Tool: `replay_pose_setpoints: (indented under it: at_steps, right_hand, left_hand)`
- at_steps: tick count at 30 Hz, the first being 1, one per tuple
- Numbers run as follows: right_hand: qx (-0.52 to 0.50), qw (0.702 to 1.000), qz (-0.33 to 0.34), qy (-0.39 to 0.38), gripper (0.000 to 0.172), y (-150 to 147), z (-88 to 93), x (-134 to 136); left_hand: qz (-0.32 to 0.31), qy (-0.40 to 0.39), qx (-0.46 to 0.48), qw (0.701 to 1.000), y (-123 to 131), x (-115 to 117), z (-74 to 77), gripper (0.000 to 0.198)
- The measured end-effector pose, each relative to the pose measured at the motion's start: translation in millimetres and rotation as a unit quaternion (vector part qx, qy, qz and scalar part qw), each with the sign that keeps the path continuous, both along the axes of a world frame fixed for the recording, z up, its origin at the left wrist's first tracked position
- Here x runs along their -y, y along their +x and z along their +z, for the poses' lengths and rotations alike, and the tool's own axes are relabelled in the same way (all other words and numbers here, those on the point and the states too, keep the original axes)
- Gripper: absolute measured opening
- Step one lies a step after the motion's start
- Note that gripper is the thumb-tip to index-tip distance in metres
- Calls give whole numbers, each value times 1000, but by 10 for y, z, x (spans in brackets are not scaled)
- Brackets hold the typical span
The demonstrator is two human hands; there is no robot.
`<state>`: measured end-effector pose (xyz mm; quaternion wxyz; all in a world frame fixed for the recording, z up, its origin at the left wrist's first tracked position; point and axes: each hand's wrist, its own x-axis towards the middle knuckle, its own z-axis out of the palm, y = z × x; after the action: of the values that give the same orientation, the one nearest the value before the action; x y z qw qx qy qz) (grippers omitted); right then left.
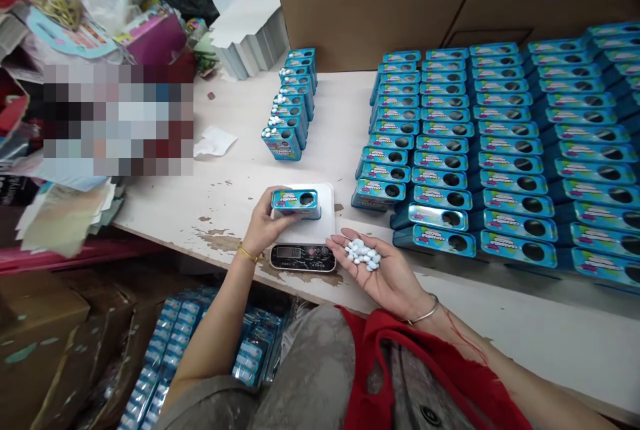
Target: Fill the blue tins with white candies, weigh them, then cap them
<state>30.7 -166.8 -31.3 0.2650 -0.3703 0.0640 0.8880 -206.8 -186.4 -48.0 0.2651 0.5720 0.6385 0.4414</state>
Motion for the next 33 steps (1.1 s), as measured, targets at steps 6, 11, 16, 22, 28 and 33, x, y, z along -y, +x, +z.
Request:
replay_pose_setpoints:
  at_steps: [6,11,16,22,28,33]
  right_hand:
    - [-10,1000,22,-8,30,75,3,58]
    - [-22,999,44,-17,30,144,-7,117]
    - [-30,999,42,-11,25,201,-105,164]
    - [-18,999,30,-22,19,231,-168,197]
    - [-39,999,25,-8,19,206,-155,240]
    - [-51,998,8,26,17,166,-163,204]
  left_hand:
    - [48,59,-70,995,-143,184,321,49]
    - [3,25,-107,994,344,483,529,17]
    - [-181,-66,-147,970,1151,627,379,23]
    - [-143,-72,-213,964,1427,638,224,17]
    - [-148,-52,-261,953,1434,640,195,12]
    - [-129,-14,-174,976,1357,588,208,10]
